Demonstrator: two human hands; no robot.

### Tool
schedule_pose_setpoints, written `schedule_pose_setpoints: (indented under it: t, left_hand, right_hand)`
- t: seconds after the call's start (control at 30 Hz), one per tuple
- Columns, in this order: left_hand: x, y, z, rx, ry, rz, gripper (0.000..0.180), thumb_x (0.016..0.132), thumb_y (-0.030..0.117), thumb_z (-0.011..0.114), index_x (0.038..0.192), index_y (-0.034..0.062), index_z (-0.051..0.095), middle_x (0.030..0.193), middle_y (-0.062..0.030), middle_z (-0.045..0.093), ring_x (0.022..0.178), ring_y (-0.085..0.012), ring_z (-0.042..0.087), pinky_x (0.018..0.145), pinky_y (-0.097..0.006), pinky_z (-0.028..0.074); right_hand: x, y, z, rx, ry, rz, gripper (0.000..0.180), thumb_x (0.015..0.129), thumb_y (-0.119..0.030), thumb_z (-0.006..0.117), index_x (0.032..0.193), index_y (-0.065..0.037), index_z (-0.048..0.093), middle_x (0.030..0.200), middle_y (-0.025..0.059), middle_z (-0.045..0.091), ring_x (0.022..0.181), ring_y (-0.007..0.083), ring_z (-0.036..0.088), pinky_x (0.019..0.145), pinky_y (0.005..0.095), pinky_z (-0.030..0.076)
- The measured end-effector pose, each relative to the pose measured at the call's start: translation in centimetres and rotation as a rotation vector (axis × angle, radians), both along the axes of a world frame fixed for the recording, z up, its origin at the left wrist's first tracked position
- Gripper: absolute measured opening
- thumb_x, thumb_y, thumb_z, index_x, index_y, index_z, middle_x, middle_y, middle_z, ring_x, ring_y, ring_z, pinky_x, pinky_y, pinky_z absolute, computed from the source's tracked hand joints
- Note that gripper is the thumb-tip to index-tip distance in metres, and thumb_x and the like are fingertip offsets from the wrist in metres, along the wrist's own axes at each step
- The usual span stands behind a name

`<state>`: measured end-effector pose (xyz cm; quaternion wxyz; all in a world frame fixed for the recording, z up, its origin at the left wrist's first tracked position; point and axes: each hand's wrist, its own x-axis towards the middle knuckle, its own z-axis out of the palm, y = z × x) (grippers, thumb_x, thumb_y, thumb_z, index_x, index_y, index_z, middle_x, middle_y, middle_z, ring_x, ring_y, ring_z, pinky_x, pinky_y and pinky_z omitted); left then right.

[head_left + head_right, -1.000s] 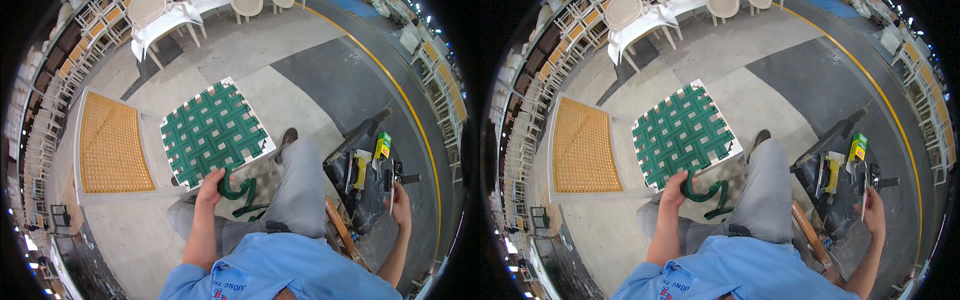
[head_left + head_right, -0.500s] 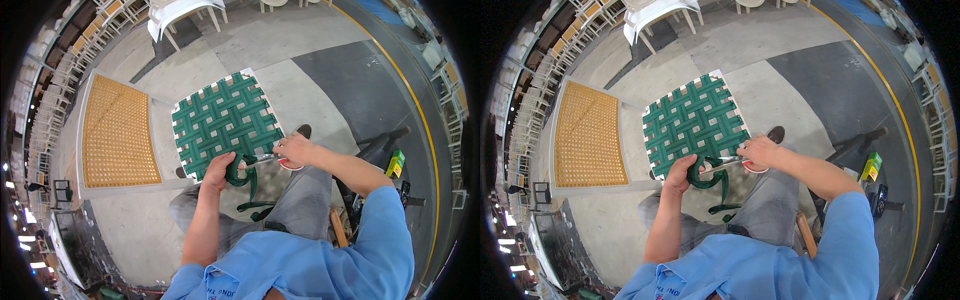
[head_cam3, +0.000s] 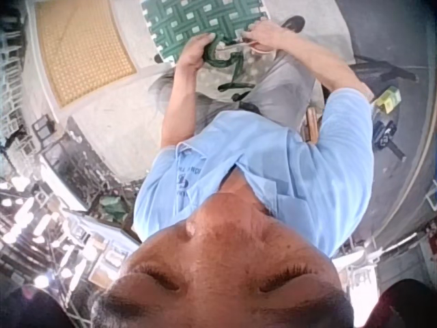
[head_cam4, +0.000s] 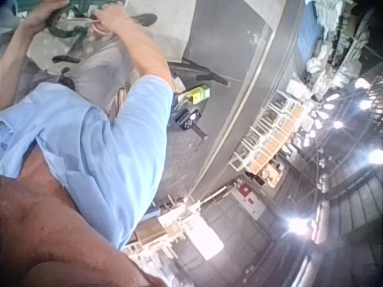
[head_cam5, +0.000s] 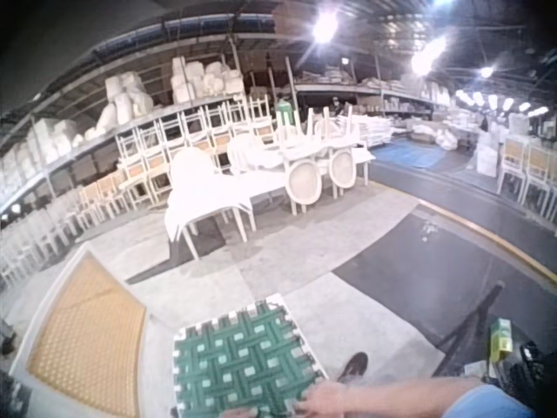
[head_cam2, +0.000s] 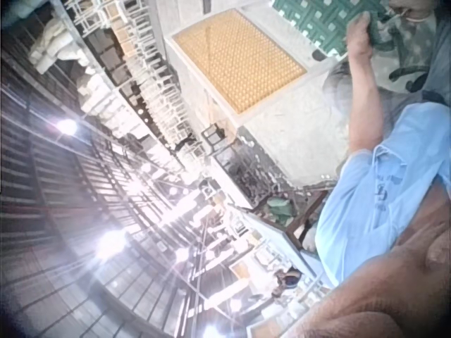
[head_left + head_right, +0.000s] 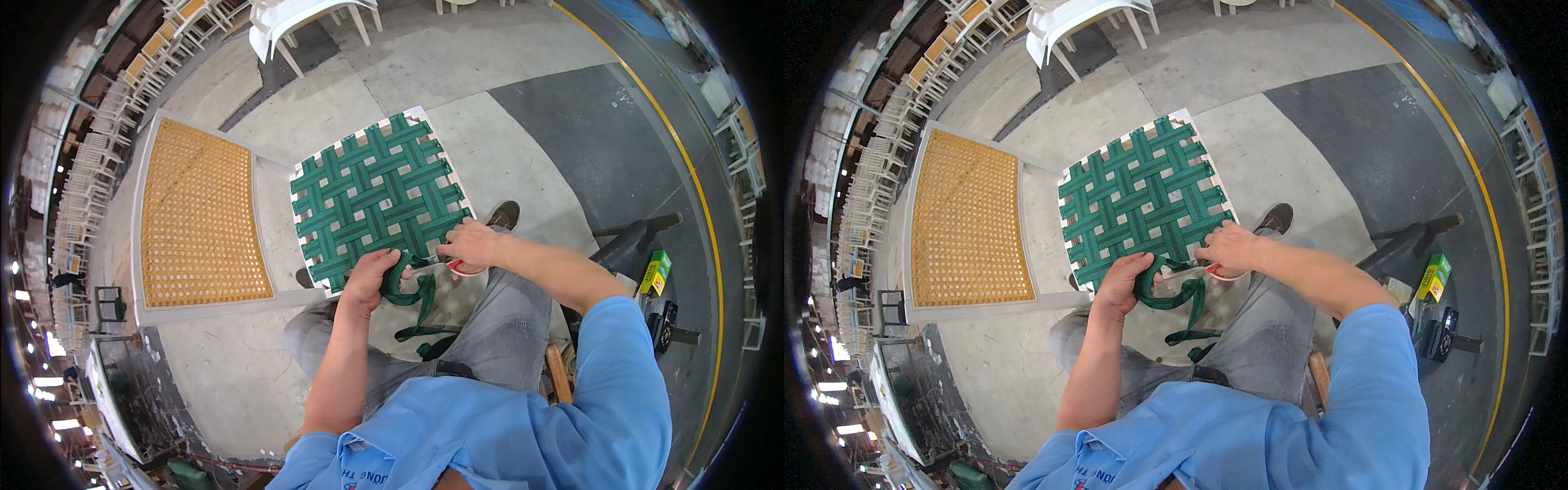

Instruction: The person weaves green plastic straps into a white chair seat frame to form a grid pattern, then staples the edges with a pneumatic staple gun. The person trims excess strap ends with scissors and covers the finished seat with a translucent protective sheet, securing it with staples.

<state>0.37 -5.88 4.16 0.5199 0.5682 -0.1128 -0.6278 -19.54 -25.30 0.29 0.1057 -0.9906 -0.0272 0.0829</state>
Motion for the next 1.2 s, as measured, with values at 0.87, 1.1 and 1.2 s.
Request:
schedule_pose_setpoints:
  t: [0.87,1.1,1.2]
  left_hand:
    - [-8.2,5.6,2.1,-0.259,-0.123,0.085,0.017,0.097,0.001,0.062,0.113,-0.0043,0.063,0.095,-0.0151,0.075,0.085,-0.0272,0.073,0.083,-0.039,0.059]
    - [-9.5,11.5,3.6,-0.139,-0.015,0.288,0.032,0.112,0.032,0.046,0.125,0.0032,0.053,0.093,-0.0165,0.069,0.087,-0.0331,0.071,0.082,-0.048,0.060]
    - [-10.6,14.5,4.0,-0.091,0.019,0.279,0.043,0.113,0.037,0.040,0.133,0.0005,0.052,0.103,-0.0192,0.070,0.094,-0.0348,0.072,0.089,-0.048,0.059]
  right_hand:
    - [-47.6,18.0,2.9,-0.441,-0.181,-1.918,0.036,0.090,-0.022,0.073,0.123,-0.007,0.068,0.117,0.0190,0.066,0.111,0.0381,0.064,0.095,0.0481,0.054]
    - [-25.4,5.4,3.9,0.170,-1.025,-1.376,0.026,0.094,-0.008,0.069,0.120,-0.004,0.069,0.109,0.0119,0.069,0.093,0.0225,0.067,0.086,0.0335,0.053]
    - [-10.6,3.3,2.3,0.950,-0.979,-1.235,0.031,0.096,-0.012,0.070,0.126,-0.002,0.067,0.101,0.0039,0.069,0.091,0.0124,0.063,0.087,0.0287,0.051]
